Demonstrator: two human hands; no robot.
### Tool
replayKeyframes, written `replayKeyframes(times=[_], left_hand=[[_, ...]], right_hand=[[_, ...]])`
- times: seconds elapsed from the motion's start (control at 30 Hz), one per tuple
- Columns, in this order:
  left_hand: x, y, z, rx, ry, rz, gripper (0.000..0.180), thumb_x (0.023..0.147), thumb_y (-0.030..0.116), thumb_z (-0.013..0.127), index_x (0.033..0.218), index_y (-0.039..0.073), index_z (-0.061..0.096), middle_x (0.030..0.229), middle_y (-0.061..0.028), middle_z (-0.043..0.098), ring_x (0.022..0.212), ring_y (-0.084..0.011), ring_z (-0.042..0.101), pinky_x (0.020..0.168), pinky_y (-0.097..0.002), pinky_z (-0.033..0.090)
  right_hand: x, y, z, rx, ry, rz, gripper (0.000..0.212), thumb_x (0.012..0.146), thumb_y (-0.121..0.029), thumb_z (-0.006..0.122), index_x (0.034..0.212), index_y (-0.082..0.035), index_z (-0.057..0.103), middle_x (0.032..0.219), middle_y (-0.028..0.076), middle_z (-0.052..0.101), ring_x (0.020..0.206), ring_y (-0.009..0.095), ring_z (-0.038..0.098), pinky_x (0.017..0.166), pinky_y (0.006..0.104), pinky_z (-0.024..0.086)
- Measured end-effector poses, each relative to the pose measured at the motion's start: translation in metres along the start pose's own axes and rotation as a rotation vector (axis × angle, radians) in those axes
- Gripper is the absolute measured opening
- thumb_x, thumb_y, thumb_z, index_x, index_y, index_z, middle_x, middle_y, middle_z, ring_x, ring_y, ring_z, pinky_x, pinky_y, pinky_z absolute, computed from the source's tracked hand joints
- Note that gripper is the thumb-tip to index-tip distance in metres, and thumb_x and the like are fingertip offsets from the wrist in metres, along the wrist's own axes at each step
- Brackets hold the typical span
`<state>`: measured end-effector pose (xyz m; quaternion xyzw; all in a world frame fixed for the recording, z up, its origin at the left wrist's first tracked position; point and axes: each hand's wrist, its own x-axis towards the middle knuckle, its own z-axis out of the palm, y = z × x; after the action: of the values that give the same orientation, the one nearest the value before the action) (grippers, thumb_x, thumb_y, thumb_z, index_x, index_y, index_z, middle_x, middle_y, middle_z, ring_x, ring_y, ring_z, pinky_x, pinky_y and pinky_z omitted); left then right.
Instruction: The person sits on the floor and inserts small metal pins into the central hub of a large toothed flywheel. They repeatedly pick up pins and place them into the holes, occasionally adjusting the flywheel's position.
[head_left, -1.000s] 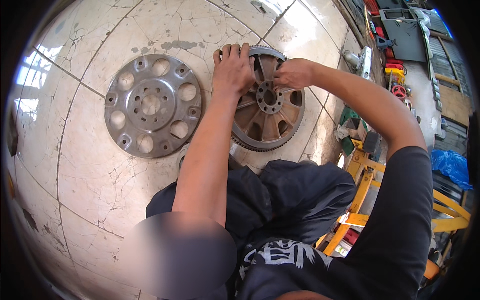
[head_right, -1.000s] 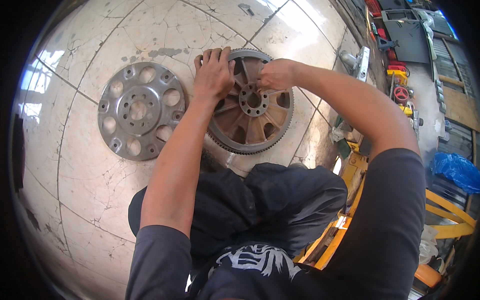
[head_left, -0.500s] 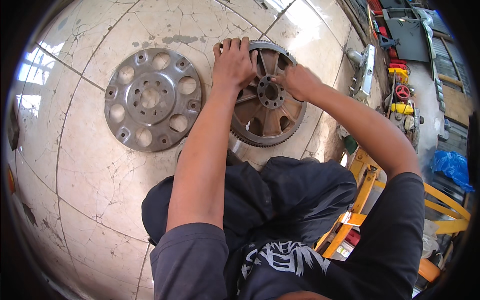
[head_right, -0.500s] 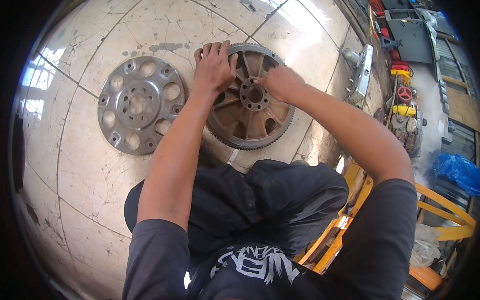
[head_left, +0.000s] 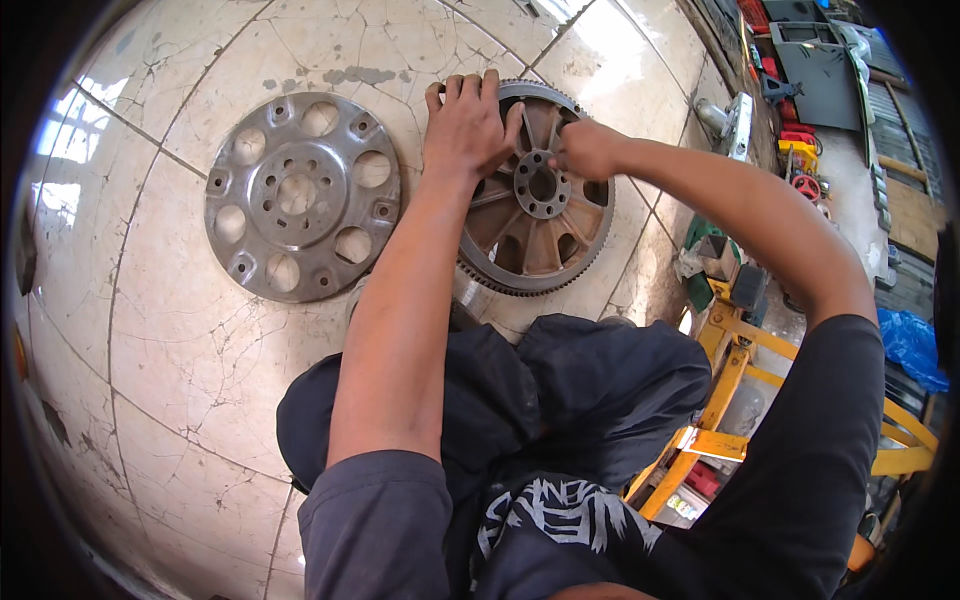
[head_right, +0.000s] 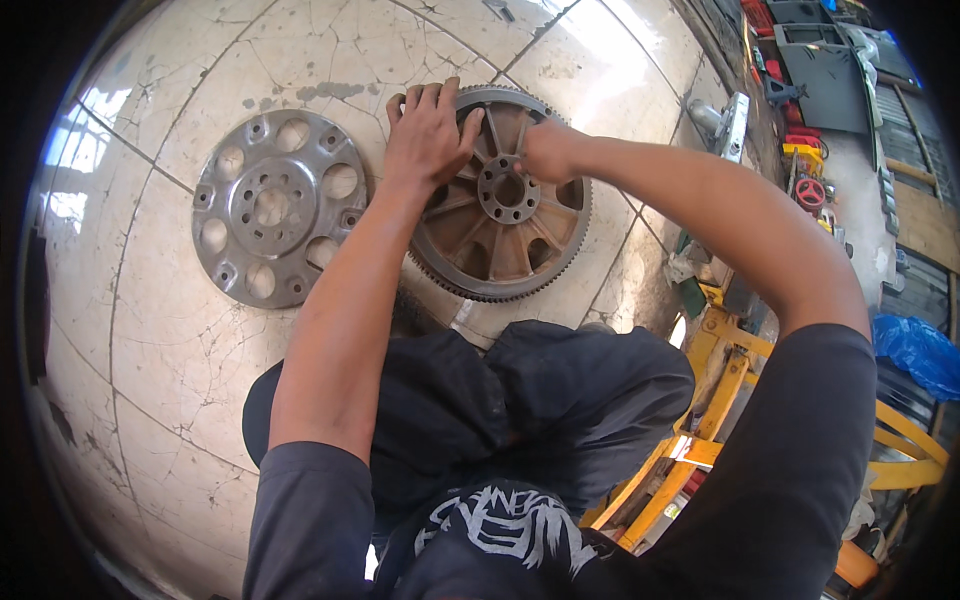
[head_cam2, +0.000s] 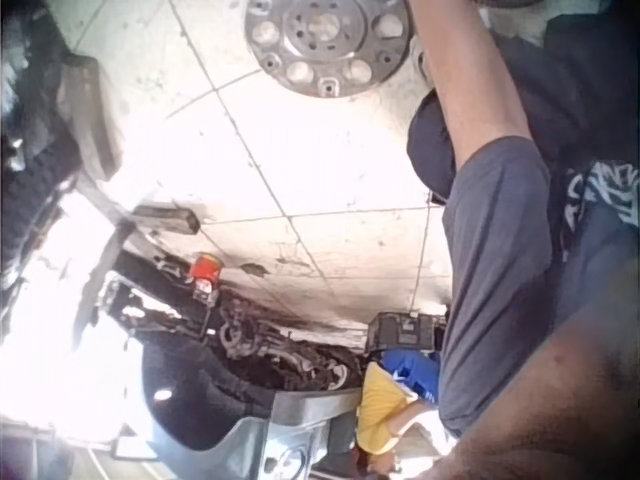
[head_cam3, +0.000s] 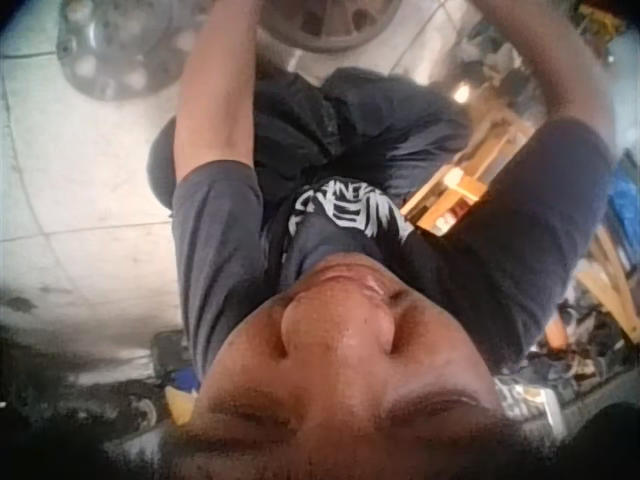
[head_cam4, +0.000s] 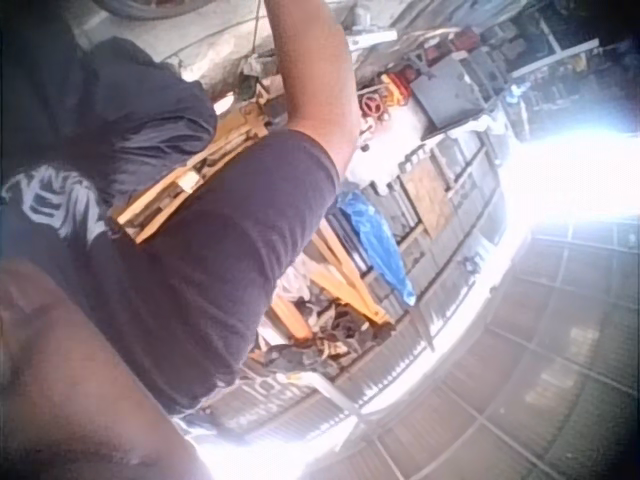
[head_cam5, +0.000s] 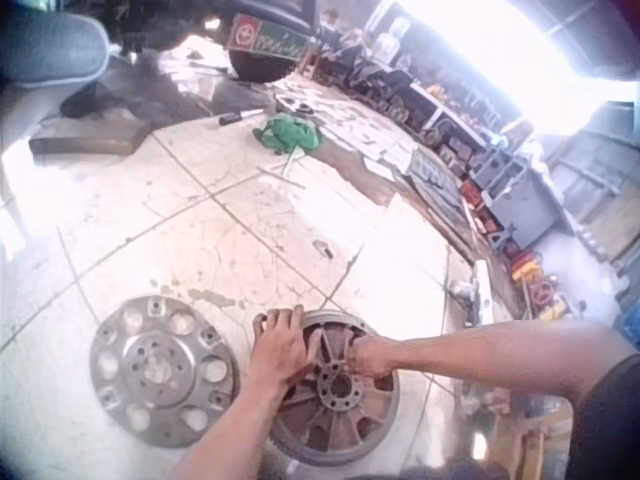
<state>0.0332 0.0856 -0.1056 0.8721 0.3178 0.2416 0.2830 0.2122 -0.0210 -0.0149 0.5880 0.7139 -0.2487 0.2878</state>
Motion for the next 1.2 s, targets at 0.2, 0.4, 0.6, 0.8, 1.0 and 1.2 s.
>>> replayKeyframes(times=[0.2,0.4,0.6,0.8,1.0,1.2], left_hand=[[-0.002,0.0,0.003,0.026,-0.001,0.0,0.062,0.105,0.048,0.049,0.147,0.003,0.052,0.136,-0.0196,0.062,0.134,-0.0344,0.052,0.117,-0.0557,0.029],[0.0,0.001,0.005,0.043,0.033,0.008,0.061,0.105,0.048,0.049,0.146,0.004,0.053,0.135,-0.0188,0.064,0.134,-0.0341,0.052,0.118,-0.0573,0.029],[0.001,0.0,0.001,0.016,-0.004,-0.005,0.063,0.105,0.048,0.049,0.149,0.003,0.051,0.137,-0.0211,0.063,0.134,-0.0367,0.052,0.118,-0.0586,0.027],[0.001,0.0,0.001,0.031,0.001,-0.002,0.064,0.106,0.049,0.049,0.149,0.002,0.051,0.138,-0.0213,0.063,0.134,-0.0367,0.052,0.118,-0.0584,0.027],[0.0,-0.001,0.004,0.061,0.014,0.016,0.065,0.105,0.051,0.047,0.149,0.003,0.051,0.136,-0.0199,0.063,0.133,-0.0349,0.053,0.118,-0.058,0.028],[-0.002,0.003,0.004,0.064,0.006,0.036,0.064,0.105,0.051,0.049,0.147,0.003,0.053,0.134,-0.0198,0.064,0.132,-0.0344,0.054,0.117,-0.0583,0.029]], right_hand=[[-0.002,-0.001,0.004,0.246,0.058,0.23,0.033,0.101,-0.021,0.062,0.076,-0.001,0.07,0.075,0.02,0.068,0.068,0.04,0.069,0.057,0.0422,0.055],[0.006,0.01,-0.017,-0.136,-0.021,-0.191,0.031,0.097,-0.026,0.068,0.077,-0.003,0.073,0.077,0.021,0.071,0.074,0.04,0.072,0.062,0.0467,0.058],[0.001,-0.005,-0.003,0.234,0.004,0.22,0.03,0.101,-0.025,0.066,0.084,-0.002,0.074,0.088,0.024,0.072,0.073,0.042,0.071,0.064,0.0458,0.057],[0.009,0.001,-0.032,-0.281,-0.152,-0.222,0.031,0.098,-0.029,0.065,0.084,-0.004,0.078,0.08,0.02,0.073,0.08,0.04,0.073,0.072,0.0501,0.059],[0.013,0.017,0.012,0.594,-0.18,0.339,0.028,0.104,-0.018,0.061,0.082,-0.003,0.071,0.074,0.012,0.071,0.06,0.024,0.066,0.047,0.0367,0.048],[0.006,0.026,-0.009,0.05,0.154,-0.378,0.025,0.097,-0.016,0.069,0.078,0.0,0.072,0.075,0.018,0.073,0.065,0.034,0.069,0.054,0.0437,0.053]])
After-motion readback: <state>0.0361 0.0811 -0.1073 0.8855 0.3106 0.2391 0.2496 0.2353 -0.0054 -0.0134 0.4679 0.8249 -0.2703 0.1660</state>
